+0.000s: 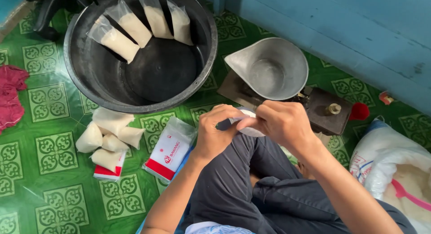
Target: Manually tying plastic bags filled with flour and organizing them in a large basin.
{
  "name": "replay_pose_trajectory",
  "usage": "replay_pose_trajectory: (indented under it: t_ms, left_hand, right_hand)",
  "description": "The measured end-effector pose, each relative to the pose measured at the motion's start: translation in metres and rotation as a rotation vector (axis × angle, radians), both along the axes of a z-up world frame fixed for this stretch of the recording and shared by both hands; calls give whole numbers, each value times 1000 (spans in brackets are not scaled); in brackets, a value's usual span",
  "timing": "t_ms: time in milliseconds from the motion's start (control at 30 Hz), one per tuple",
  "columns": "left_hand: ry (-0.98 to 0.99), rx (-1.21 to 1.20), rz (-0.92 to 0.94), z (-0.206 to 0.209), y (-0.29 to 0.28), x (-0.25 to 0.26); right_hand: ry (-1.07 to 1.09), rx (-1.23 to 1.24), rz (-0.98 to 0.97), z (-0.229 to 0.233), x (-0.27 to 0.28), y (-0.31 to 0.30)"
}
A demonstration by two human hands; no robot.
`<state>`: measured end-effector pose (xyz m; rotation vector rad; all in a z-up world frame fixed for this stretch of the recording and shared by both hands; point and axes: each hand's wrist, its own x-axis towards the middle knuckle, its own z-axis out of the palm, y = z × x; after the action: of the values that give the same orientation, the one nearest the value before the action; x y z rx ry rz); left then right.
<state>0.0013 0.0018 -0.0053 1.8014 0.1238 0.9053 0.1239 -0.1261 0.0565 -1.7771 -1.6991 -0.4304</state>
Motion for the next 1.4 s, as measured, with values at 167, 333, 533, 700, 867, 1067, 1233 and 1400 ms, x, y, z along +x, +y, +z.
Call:
replay_pose_trajectory:
  t_ms: [167,333,533,700,867,1067,1233,1400]
  left_hand:
    - [-7,-36,51,12,-1,7]
    - [-8,-67,49,18,-4,13]
    - [0,-41,71,21,-3,16]
    - [24,-27,49,21,1,16]
    - [30,-71,-33,29,7,18]
    - [60,-73,2,19,9,12]
    - [113,-92,165,-33,-5,-10]
    - [510,-274,199,-115,-37,-37]
  right_hand:
    - [142,-97,-63,4,6,-8]
    - [333,-136,-94,16,9,-25]
    - [437,-71,-147,7,-1,-39]
    - [586,38,-318,-21,-1,-45]
    - [574,121,-330,-15,-7,-42]
    - [595,162,-321,-20,-4,-41]
    - [697,201,-323,-27,-2,-38]
    - [724,217,-250,-33,-2,-35]
